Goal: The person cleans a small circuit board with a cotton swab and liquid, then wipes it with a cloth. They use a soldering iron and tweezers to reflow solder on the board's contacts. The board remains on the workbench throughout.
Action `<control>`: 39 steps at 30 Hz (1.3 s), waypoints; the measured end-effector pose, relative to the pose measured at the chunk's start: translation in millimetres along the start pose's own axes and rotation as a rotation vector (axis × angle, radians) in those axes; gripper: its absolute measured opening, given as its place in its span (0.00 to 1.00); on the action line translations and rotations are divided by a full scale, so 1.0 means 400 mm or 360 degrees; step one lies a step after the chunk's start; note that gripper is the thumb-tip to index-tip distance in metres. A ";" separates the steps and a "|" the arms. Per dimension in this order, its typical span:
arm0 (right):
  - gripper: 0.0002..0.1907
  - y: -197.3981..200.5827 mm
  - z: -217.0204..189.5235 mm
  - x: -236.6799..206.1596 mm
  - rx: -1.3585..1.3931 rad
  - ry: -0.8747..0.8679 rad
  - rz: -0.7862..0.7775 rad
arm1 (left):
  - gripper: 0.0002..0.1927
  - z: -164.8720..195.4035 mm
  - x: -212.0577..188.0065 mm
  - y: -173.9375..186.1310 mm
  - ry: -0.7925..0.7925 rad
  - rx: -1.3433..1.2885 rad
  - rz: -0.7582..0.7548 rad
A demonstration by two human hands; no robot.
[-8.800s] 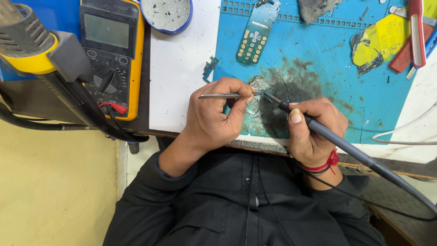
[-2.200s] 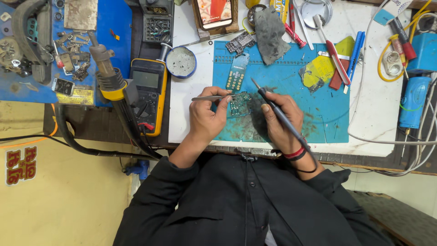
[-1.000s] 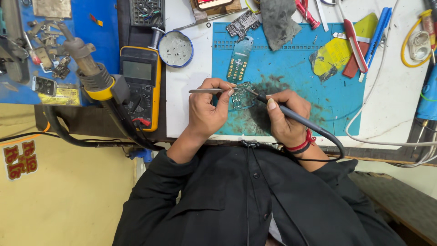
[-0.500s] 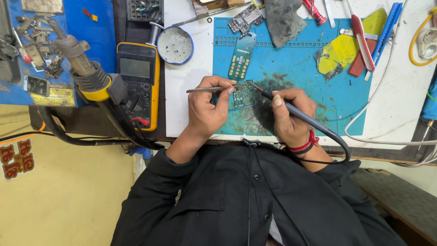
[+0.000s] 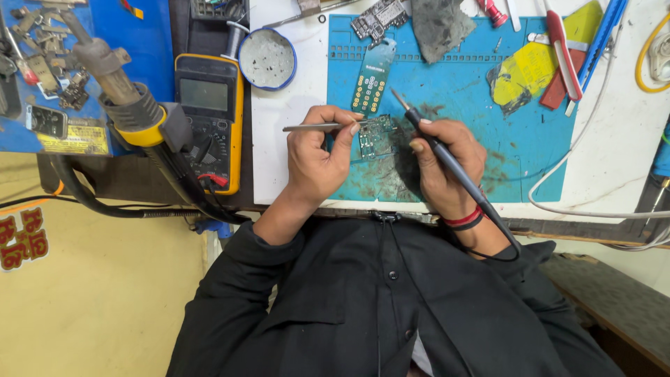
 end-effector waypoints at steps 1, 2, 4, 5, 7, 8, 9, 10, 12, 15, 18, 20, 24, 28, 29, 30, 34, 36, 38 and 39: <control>0.11 0.002 -0.002 -0.001 -0.0018 0.0038 0.0024 | 0.05 -0.001 0.000 0.000 0.0001 -0.0008 -0.0003; 0.10 0.006 -0.003 -0.002 -0.0035 0.0079 0.0048 | 0.05 -0.001 0.001 0.000 -0.0001 -0.0016 -0.0005; 0.11 0.008 -0.003 -0.008 -0.0117 0.0144 0.0072 | 0.05 -0.002 0.002 0.000 -0.0011 -0.0024 -0.0003; 0.11 0.010 -0.002 -0.012 -0.0161 0.0177 0.0086 | 0.05 -0.002 0.003 0.000 -0.0019 -0.0023 -0.0001; 0.12 0.017 0.038 -0.017 0.0171 -0.0130 0.0139 | 0.05 -0.002 0.003 -0.002 -0.0032 -0.0017 0.0001; 0.13 0.019 0.058 -0.020 0.0337 -0.0280 0.0165 | 0.05 -0.001 0.003 -0.002 -0.0045 -0.0013 0.0003; 0.13 0.023 0.066 -0.021 0.0386 -0.0321 0.0187 | 0.05 -0.001 0.003 -0.003 -0.0059 -0.0010 0.0007; 0.14 0.029 0.074 -0.020 0.0438 -0.0362 0.0205 | 0.05 -0.001 0.004 -0.004 -0.0065 -0.0015 0.0005; 0.14 0.042 0.083 -0.014 0.0430 -0.0391 0.0212 | 0.05 -0.002 0.003 -0.004 -0.0062 -0.0017 0.0010; 0.12 0.056 0.083 -0.006 0.0314 -0.0357 0.0212 | 0.05 -0.005 0.003 -0.004 -0.0034 -0.0019 -0.0005; 0.10 0.050 0.075 -0.009 0.0295 -0.0310 0.0201 | 0.05 0.000 0.003 -0.006 -0.0045 -0.0031 -0.0014; 0.09 0.039 0.068 -0.015 0.0262 -0.0275 0.0177 | 0.04 0.001 0.001 -0.007 -0.0029 -0.0021 -0.0023; 0.08 0.026 0.053 -0.018 0.0272 -0.0205 0.0095 | 0.04 0.005 0.000 -0.009 -0.0024 0.0000 -0.0048; 0.09 0.022 0.038 -0.006 0.0189 -0.0123 0.0015 | 0.04 0.014 0.000 -0.011 -0.0064 0.0071 -0.0070; 0.09 0.017 0.031 -0.003 0.0175 -0.0080 -0.0018 | 0.04 0.013 0.000 -0.011 -0.0044 0.0076 -0.0075; 0.09 0.016 0.029 0.000 0.0169 -0.0078 -0.0022 | 0.04 0.012 0.001 -0.011 -0.0023 0.0081 -0.0076; 0.09 0.005 0.022 0.006 0.0150 -0.0068 -0.0054 | 0.04 0.014 0.003 -0.012 0.0000 0.0110 -0.0086; 0.09 0.003 0.020 0.008 0.0155 -0.0056 -0.0064 | 0.04 0.012 0.002 -0.013 0.0022 0.0142 -0.0099; 0.09 0.002 0.018 0.009 0.0175 -0.0051 -0.0078 | 0.04 0.014 0.002 -0.013 0.0017 0.0148 -0.0107; 0.09 0.001 0.017 0.009 0.0166 -0.0044 -0.0087 | 0.04 0.014 0.001 -0.013 0.0017 0.0152 -0.0112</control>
Point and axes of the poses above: each hand's wrist, its own x-axis towards the middle knuckle, its own y-axis out of the back of the hand, z = x × y, the point moved 8 cm from there along x, towards the middle knuckle, and after that the axes turned 9 degrees about z, right-handed, at the moved point
